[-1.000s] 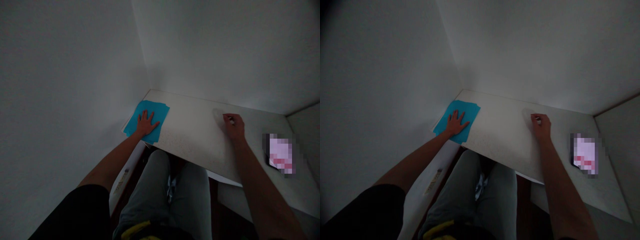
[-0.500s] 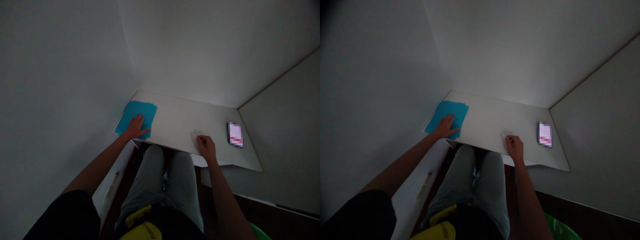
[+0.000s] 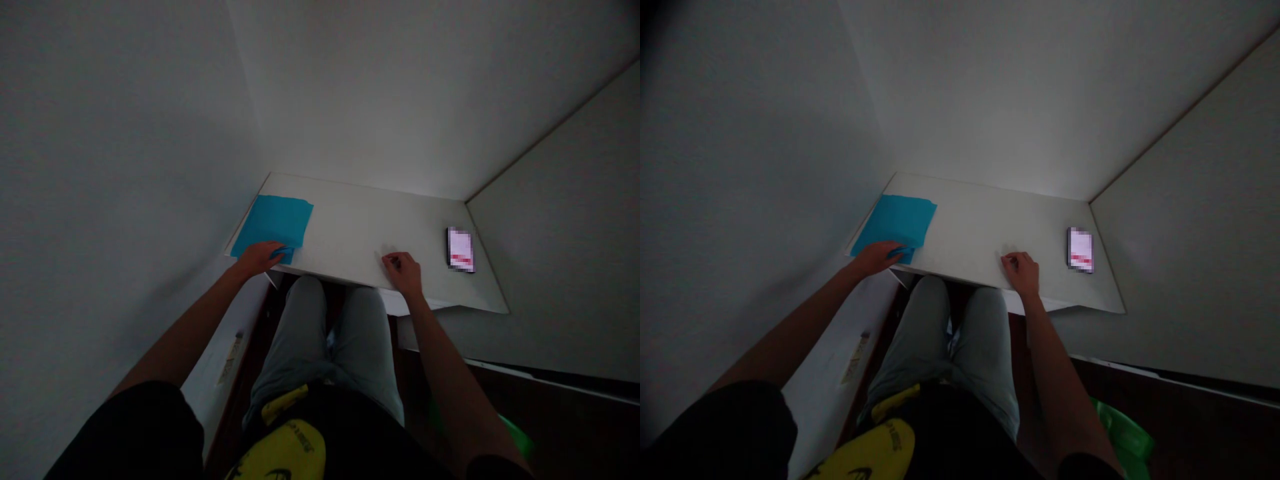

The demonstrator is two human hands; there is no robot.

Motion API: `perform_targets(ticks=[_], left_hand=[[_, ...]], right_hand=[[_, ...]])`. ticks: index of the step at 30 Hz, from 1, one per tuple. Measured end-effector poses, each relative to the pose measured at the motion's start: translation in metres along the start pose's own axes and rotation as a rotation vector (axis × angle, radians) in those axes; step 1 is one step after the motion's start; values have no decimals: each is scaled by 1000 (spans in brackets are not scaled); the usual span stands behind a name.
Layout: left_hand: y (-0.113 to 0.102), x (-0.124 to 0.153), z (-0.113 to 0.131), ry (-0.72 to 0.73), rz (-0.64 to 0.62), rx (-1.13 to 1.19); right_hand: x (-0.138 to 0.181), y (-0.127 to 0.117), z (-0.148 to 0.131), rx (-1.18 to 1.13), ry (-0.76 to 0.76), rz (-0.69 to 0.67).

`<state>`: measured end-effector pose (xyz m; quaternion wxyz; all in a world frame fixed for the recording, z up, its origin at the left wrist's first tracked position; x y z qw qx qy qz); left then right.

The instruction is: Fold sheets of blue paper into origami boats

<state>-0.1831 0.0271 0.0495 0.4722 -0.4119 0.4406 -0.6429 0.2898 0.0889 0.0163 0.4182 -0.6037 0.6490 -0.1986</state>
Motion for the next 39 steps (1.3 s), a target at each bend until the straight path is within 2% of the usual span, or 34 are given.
perform_targets(ticks=[6,8,10,12,14,16,19,21,23,25,27,31,33,35,37,39], left_hand=[[-3,-5,2,0,5,110],[-12,-7,7,-57,72,84],[-25,-13,26,-77,160,61],[-32,-24,65,4,195,55],[-26,-37,119,159,134,40],[-10,-46,175,302,55,-13],[21,-52,242,425,-39,-49],[39,-51,272,470,-81,-53],[50,-49,289,497,-112,-43],[53,-44,291,509,-131,-23],[50,-39,277,499,-136,6],[37,-28,209,439,-138,88],[37,-23,171,439,-167,122],[36,-24,139,428,-144,134],[37,-30,120,434,-109,134],[40,-40,115,444,-75,133]], right_hand=[[2,2,-3,50,-4,-1],[3,3,-3,54,-6,-5],[4,3,-4,42,-7,-16],[6,3,-5,22,-20,-35],[10,1,-8,2,-50,-45],[15,-1,-12,-11,-105,-48],[24,0,-24,-8,-243,-117],[31,4,-29,14,-323,-198],[34,7,-31,42,-360,-265],[35,10,-30,59,-368,-309],[34,11,-29,63,-361,-335],[31,10,-27,29,-312,-327],[29,10,-26,-16,-285,-330],[28,7,-25,-76,-259,-334],[26,4,-23,-142,-234,-337],[24,-2,-20,-204,-214,-323]])
Point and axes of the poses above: each hand's wrist, its own x-axis away from the middle knuckle, its own y-axis out of the palm, z = x × y, the point moved 8 cm from there along -x, towards the middle knuckle, and after that the axes turned 1 degree about y, right-handed, at the moved point
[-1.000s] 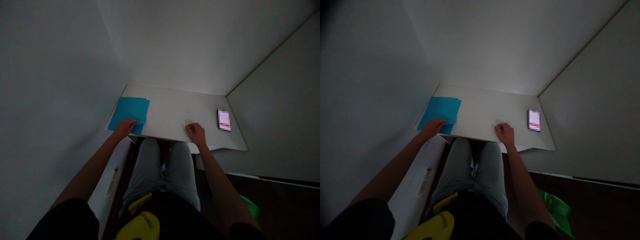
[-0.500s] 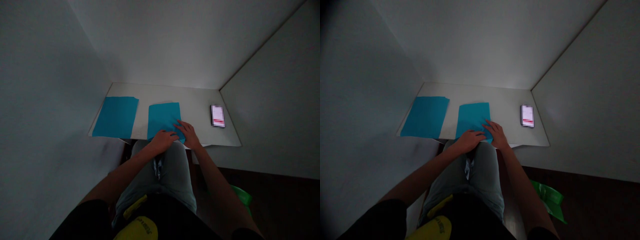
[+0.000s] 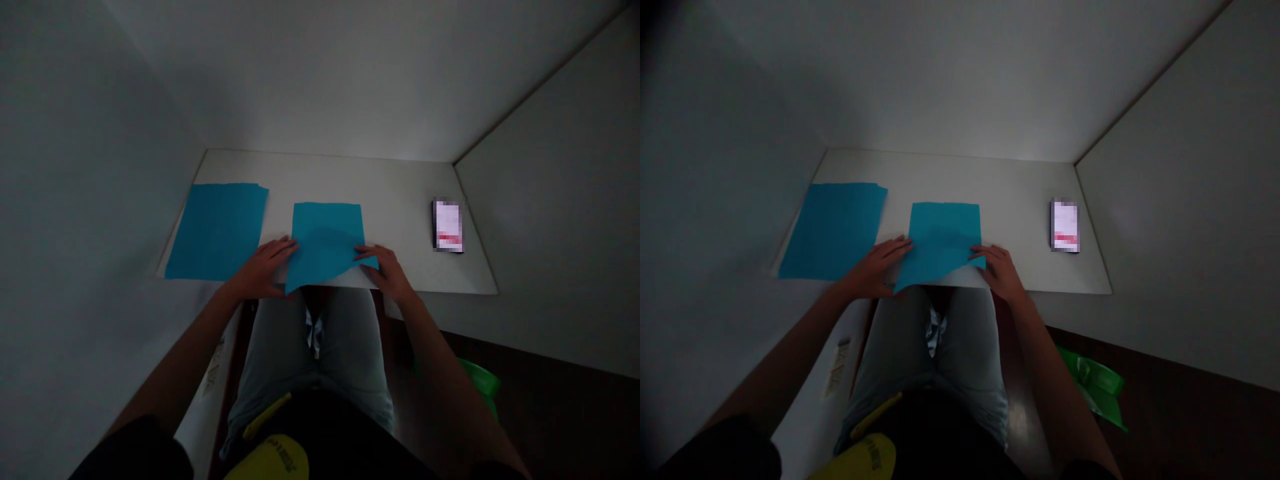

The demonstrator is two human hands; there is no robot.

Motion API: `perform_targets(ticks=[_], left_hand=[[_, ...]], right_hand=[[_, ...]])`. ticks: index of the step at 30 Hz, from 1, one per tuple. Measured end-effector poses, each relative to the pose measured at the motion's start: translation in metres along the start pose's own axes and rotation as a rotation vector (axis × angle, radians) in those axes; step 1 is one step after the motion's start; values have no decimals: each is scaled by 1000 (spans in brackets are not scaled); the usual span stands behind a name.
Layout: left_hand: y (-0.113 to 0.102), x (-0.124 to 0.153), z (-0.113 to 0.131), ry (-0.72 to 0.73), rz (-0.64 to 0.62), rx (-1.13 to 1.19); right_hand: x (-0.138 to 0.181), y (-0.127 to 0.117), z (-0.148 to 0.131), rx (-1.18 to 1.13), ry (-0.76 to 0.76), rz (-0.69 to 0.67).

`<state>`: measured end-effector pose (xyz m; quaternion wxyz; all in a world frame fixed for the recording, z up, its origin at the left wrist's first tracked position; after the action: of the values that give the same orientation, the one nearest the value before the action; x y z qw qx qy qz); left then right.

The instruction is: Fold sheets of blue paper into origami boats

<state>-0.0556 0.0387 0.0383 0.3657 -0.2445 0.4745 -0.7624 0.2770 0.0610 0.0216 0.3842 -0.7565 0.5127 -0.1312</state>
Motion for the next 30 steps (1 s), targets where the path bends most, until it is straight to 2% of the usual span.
perform_targets(ticks=[4,9,15,20,23,30], left_hand=[[6,-27,-1,-12,91,-7],[10,-47,2,-24,167,3],[11,-47,-4,-1,227,25],[12,-46,-7,14,290,16],[14,-45,-8,14,331,4],[14,-44,-6,45,328,22]], right_hand=[[-5,-10,1,-33,-37,65],[-20,-3,-1,76,-115,64],[-21,-7,2,29,-149,106],[-11,-18,24,-25,26,217],[-11,-14,30,35,64,194],[-18,-4,27,92,37,98]])
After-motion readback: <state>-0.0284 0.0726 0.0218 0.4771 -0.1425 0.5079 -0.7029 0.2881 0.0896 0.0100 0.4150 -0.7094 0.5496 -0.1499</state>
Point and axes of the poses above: each hand's wrist, its own x-axis away from the middle knuckle, its own y-axis out of the palm, z = x × y, the point moved 8 cm from there along -x, towards the middle knuckle, and after that the axes turned 1 degree about y, right-handed, at the moved point
